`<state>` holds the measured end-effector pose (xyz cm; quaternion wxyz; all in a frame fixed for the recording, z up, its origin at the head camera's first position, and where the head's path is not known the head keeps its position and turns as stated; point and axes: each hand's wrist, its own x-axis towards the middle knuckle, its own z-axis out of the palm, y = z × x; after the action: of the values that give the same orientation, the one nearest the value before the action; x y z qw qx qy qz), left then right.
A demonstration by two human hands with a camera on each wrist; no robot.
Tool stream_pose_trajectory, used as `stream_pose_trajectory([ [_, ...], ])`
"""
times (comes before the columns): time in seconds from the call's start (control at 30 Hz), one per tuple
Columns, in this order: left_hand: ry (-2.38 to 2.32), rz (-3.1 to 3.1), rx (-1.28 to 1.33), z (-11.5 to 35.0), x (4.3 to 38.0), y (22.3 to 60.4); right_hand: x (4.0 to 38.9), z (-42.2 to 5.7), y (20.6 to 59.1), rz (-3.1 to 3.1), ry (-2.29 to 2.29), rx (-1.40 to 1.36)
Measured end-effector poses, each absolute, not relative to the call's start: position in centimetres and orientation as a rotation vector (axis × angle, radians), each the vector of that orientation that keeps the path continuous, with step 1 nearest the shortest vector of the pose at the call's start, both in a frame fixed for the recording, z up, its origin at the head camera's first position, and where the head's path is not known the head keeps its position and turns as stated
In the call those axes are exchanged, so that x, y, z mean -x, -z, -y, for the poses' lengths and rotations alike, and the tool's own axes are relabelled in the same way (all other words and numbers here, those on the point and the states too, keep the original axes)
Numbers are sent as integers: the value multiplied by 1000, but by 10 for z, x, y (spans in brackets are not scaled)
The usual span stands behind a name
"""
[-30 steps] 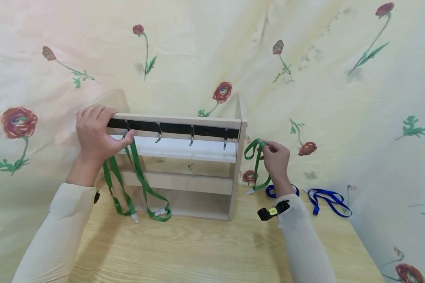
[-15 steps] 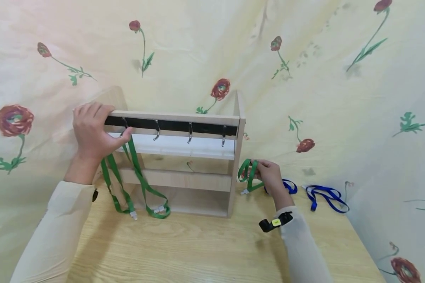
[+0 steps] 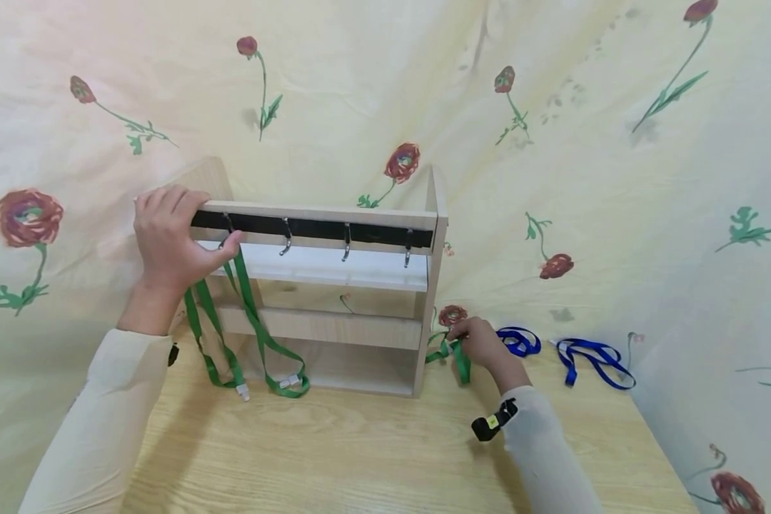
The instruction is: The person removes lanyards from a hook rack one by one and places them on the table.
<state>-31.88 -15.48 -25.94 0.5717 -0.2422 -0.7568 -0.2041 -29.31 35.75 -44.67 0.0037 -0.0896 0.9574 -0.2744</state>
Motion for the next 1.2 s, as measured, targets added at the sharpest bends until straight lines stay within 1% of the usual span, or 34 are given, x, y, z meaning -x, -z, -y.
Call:
stream_pose_trajectory([
  [0.17, 477, 1778, 565, 155, 318, 258, 290, -360, 447, -3028, 710, 276],
  [0.3, 478, 1779, 559, 155, 317, 258, 287, -361, 444, -3050, 658, 165],
  [0.4, 479, 1775, 559, 155, 317, 257, 285, -360, 440, -3049, 711, 56],
  [0.6, 482, 1772, 561, 155, 318, 257, 281, -359, 435, -3120, 786, -18],
  [0.8, 477, 1778, 562, 155, 319, 257, 275, -357, 435, -3011, 794, -29],
  [0.97, 475, 1783, 559, 155, 318, 257, 272, -358, 438, -2883, 912, -9],
  [1.2, 468, 1787, 563, 155, 318, 258, 269, -364, 444, -2740, 1050, -54],
])
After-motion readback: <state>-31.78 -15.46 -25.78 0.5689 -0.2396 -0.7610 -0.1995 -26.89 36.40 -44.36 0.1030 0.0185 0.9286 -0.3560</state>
